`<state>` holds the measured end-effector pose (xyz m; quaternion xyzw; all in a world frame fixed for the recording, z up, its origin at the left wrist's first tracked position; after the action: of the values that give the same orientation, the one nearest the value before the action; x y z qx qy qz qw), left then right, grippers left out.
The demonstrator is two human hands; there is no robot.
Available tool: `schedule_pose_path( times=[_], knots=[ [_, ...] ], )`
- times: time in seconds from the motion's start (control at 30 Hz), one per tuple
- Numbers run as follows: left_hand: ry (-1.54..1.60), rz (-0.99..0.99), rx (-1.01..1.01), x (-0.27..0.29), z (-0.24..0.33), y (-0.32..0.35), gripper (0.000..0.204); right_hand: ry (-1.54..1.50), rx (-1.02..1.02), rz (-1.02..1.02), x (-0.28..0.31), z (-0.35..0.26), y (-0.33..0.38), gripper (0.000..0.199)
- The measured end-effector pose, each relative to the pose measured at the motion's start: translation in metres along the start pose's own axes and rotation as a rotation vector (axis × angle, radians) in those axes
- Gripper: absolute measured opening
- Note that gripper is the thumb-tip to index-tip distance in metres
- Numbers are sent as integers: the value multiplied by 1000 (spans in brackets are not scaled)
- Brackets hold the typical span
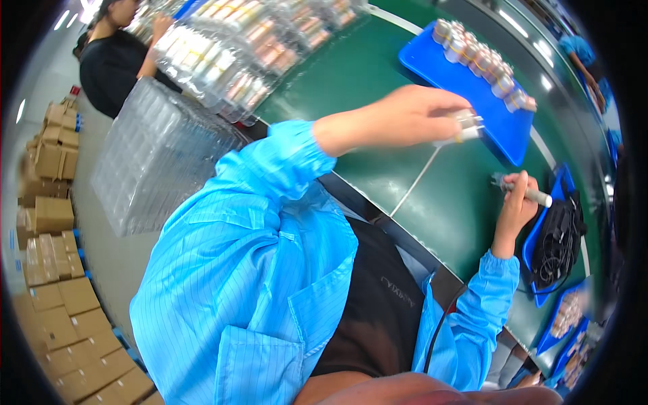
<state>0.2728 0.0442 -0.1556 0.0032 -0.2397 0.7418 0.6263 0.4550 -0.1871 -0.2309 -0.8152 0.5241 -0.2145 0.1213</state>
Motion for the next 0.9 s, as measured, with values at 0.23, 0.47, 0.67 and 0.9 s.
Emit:
schedule_pose_path(
  times=[0.23, 0.47, 0.67, 0.9],
  knots=[
    [-1040, 698, -177, 200, 123, 131, 34, 84, 36, -13, -8, -18, 1, 33],
    [-1160, 880, 85, 407, 101, 127, 30, 125, 94, -62, -11, -13, 0, 33],
    [-1598, 468, 389, 478, 2, 143, 27, 157, 64, -40, -5, -4, -4, 32],
    [-1270, 565, 537, 573, -44, 185, 32, 140, 54, -99, -16, -4, -5, 30]
  ],
)
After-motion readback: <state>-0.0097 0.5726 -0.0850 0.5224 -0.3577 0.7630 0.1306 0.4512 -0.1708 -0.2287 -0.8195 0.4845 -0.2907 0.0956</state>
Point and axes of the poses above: each hand's wrist, its own y-axis away from the middle knuckle, its own x-axis out of the back of the hand, z = x × y, the point moved 8 cm from there along -y, towards the middle knuckle, and after that the axes turned 1 degree about -z, right-handed, at the moved point
